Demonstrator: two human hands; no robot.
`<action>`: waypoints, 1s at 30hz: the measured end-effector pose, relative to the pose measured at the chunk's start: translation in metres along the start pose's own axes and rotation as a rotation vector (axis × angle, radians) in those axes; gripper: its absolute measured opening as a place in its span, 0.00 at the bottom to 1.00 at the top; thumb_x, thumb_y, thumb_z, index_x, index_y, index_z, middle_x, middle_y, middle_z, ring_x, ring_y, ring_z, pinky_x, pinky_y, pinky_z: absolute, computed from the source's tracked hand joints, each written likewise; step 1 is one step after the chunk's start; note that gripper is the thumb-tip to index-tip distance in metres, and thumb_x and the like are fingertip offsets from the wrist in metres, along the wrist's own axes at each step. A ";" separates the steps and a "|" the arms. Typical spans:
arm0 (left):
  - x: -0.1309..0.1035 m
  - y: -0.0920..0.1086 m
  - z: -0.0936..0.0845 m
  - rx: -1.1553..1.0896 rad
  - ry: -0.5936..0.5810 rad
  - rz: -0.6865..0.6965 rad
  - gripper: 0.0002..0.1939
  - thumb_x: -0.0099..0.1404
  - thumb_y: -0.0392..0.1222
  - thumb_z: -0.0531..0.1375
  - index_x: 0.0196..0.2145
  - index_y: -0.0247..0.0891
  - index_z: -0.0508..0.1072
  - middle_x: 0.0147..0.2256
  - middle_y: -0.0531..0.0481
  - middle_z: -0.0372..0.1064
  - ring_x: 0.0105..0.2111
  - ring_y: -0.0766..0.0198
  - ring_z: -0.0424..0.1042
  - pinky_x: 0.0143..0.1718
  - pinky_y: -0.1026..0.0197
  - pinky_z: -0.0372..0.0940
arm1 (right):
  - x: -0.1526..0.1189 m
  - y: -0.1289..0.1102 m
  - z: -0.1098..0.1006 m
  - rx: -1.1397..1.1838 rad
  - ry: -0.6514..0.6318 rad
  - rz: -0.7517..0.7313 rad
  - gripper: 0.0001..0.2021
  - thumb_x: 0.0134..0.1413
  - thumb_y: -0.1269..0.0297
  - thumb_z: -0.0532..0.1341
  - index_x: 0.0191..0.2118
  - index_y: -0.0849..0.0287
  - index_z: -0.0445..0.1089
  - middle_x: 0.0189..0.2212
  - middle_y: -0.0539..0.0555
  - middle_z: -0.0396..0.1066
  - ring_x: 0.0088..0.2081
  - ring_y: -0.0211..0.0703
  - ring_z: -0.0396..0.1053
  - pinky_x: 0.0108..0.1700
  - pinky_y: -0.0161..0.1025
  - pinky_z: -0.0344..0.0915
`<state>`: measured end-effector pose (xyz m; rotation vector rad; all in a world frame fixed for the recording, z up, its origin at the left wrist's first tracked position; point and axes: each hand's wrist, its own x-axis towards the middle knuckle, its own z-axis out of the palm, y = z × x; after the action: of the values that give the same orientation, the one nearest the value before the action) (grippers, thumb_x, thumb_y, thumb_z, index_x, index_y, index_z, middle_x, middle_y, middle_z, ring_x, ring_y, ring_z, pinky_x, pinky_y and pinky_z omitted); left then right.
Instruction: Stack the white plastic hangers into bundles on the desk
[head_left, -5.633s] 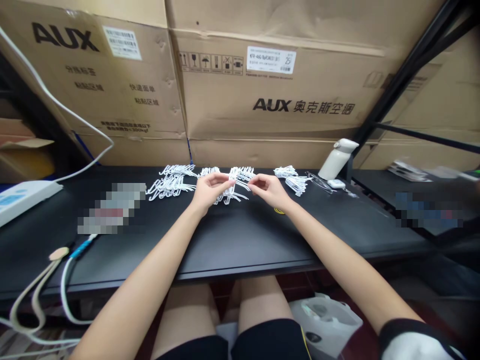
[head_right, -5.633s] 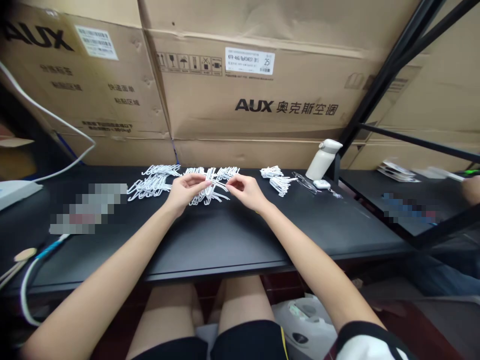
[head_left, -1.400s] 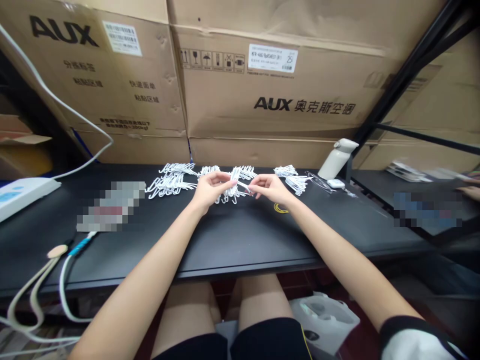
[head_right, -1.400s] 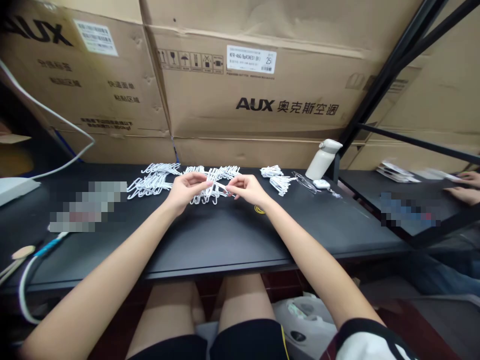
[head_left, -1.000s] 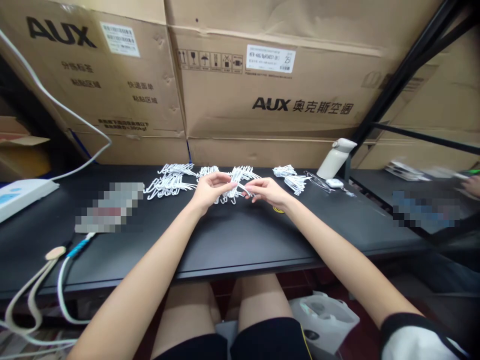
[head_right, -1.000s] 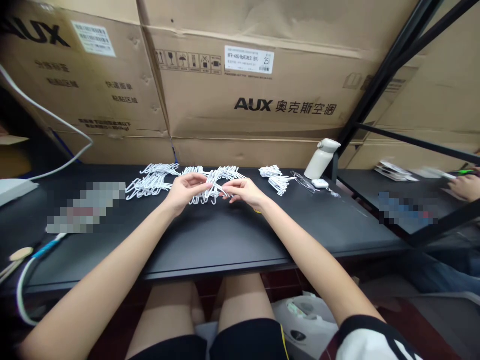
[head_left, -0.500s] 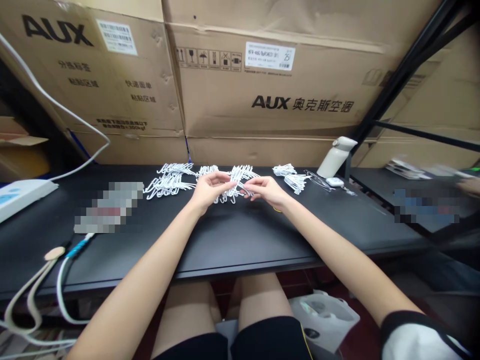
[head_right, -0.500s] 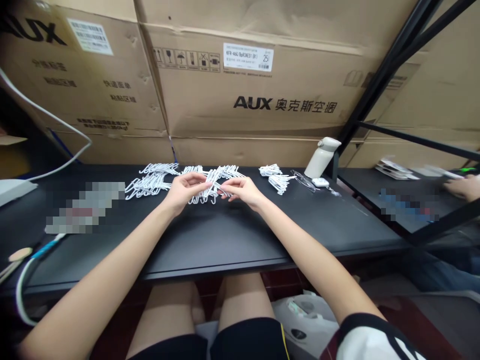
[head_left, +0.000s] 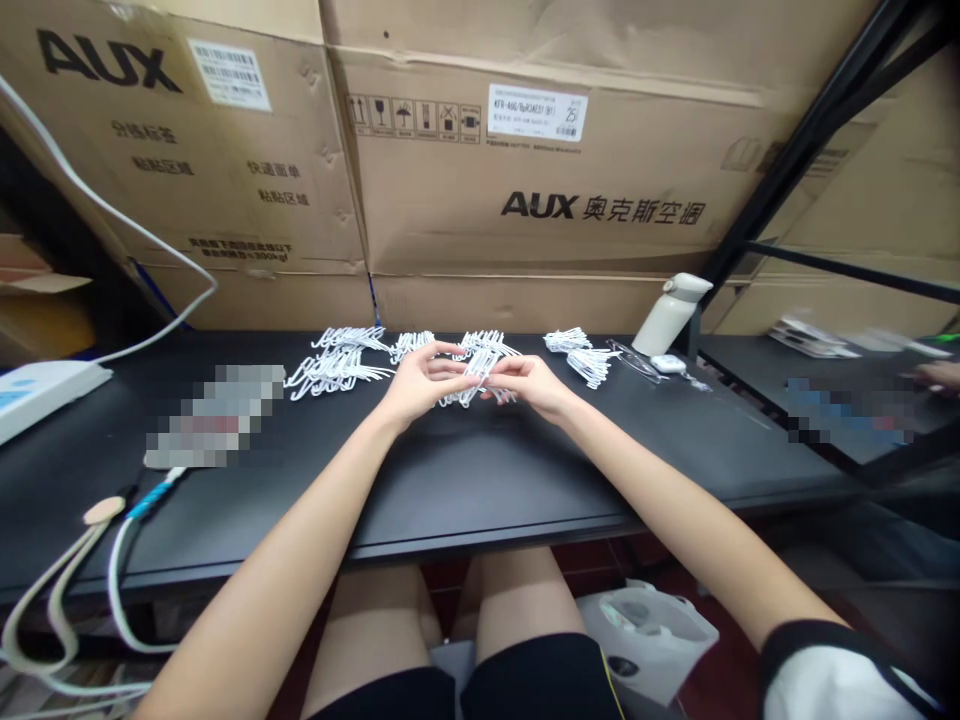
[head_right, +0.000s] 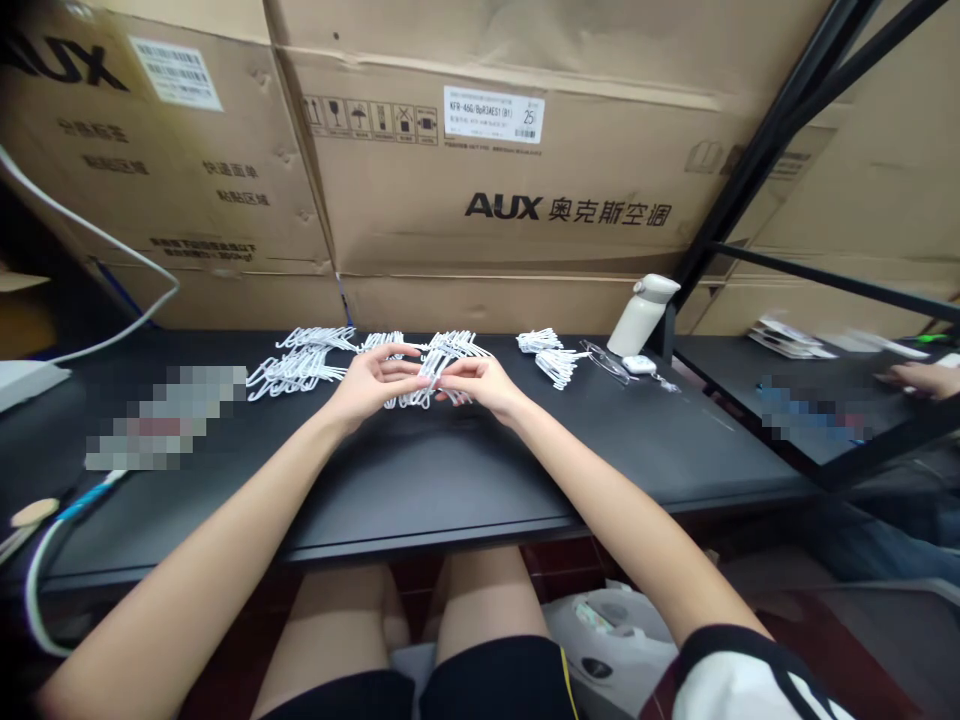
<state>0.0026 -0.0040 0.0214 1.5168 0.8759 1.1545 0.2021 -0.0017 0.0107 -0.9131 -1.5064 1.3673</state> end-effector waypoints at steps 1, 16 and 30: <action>-0.001 0.001 0.001 -0.002 -0.022 -0.015 0.30 0.42 0.44 0.74 0.42 0.35 0.70 0.33 0.45 0.76 0.36 0.55 0.77 0.41 0.53 0.71 | 0.000 0.000 0.001 0.004 -0.004 -0.005 0.13 0.37 0.58 0.72 0.27 0.60 0.74 0.23 0.52 0.74 0.30 0.45 0.75 0.27 0.35 0.66; -0.003 0.005 0.004 -0.059 -0.063 -0.021 0.29 0.45 0.42 0.73 0.44 0.35 0.69 0.33 0.46 0.77 0.34 0.56 0.78 0.42 0.53 0.70 | -0.005 -0.011 -0.001 -0.026 -0.050 0.022 0.15 0.40 0.57 0.71 0.31 0.63 0.76 0.29 0.56 0.78 0.28 0.43 0.76 0.35 0.40 0.73; -0.002 0.004 0.000 -0.003 -0.069 -0.043 0.26 0.45 0.43 0.73 0.41 0.35 0.71 0.32 0.45 0.76 0.34 0.58 0.76 0.37 0.56 0.69 | -0.009 -0.016 0.000 -0.099 -0.150 -0.007 0.13 0.45 0.54 0.68 0.31 0.61 0.77 0.27 0.54 0.77 0.28 0.42 0.74 0.36 0.39 0.69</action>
<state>0.0019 -0.0068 0.0251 1.5200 0.8556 1.0656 0.2057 -0.0126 0.0256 -0.8818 -1.7025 1.3921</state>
